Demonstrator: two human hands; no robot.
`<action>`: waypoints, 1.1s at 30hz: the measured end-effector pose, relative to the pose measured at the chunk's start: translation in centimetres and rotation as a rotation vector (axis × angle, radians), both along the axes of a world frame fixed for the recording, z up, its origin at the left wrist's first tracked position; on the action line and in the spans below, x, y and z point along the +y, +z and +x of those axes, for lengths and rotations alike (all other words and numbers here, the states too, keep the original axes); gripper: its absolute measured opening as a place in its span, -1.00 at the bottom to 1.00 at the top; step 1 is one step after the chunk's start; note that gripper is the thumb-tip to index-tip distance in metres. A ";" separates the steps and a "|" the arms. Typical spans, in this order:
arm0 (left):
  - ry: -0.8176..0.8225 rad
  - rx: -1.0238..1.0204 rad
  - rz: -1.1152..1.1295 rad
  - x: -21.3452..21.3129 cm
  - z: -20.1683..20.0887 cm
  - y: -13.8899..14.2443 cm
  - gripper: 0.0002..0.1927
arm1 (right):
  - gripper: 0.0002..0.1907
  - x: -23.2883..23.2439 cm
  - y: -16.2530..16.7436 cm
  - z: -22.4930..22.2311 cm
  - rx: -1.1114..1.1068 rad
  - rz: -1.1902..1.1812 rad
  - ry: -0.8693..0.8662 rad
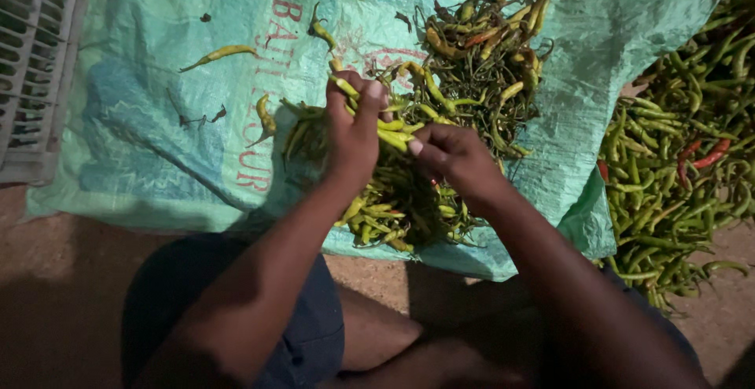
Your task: The person sits on the floor in front of a sack holding a pile of green chilies and removes stems and debris from the chilies by hand, placing cleaned chilies in one hand and discarding stems back onto the pile.
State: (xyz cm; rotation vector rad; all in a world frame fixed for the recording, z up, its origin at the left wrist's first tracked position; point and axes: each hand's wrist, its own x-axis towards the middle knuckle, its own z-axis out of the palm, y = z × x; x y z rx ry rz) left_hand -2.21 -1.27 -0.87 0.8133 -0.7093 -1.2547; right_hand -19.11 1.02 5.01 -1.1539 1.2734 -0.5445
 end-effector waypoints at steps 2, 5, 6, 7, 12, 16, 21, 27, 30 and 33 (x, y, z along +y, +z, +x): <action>-0.013 0.114 0.074 -0.2 0.1 0.0 -0.79 | -0.75 0.0 0.1 -0.1 0.074 -0.061 0.049; -0.120 0.300 0.234 -0.2 0.5 0.1 -0.79 | -0.76 -0.2 0.8 -0.6 0.121 -0.203 0.166; -0.212 0.392 0.298 -0.2 0.9 0.2 -0.78 | -0.77 -0.2 1.1 -0.8 0.129 -0.259 0.211; -0.304 0.483 0.361 -0.2 1.2 0.2 -0.77 | -0.78 -0.2 1.4 -0.9 0.157 -0.330 0.289; -0.652 0.692 0.524 -0.1 1.7 0.0 -0.76 | -0.82 0.0 2.5 -1.0 0.007 -0.454 0.557; -0.556 0.755 0.452 -0.4 1.9 -0.6 -0.76 | -0.83 -0.1 2.5 -0.7 0.112 -0.423 0.410; -0.380 0.719 0.437 -0.8 2.4 -1.9 -0.71 | -0.84 -0.1 2.3 -0.5 0.272 -0.453 0.253; -0.308 0.879 0.255 -1.4 3.7 -2.4 -0.79 | -0.79 -0.7 2.3 -0.8 0.465 -0.591 -0.035; -0.374 0.925 0.215 -0.8 3.6 -1.4 -0.78 | -0.65 -0.8 1.8 -0.5 0.397 -0.576 -0.093; -0.459 0.954 0.149 -0.3 3.5 0.1 -0.67 | -0.68 -0.9 1.4 -0.8 0.433 -0.567 -0.080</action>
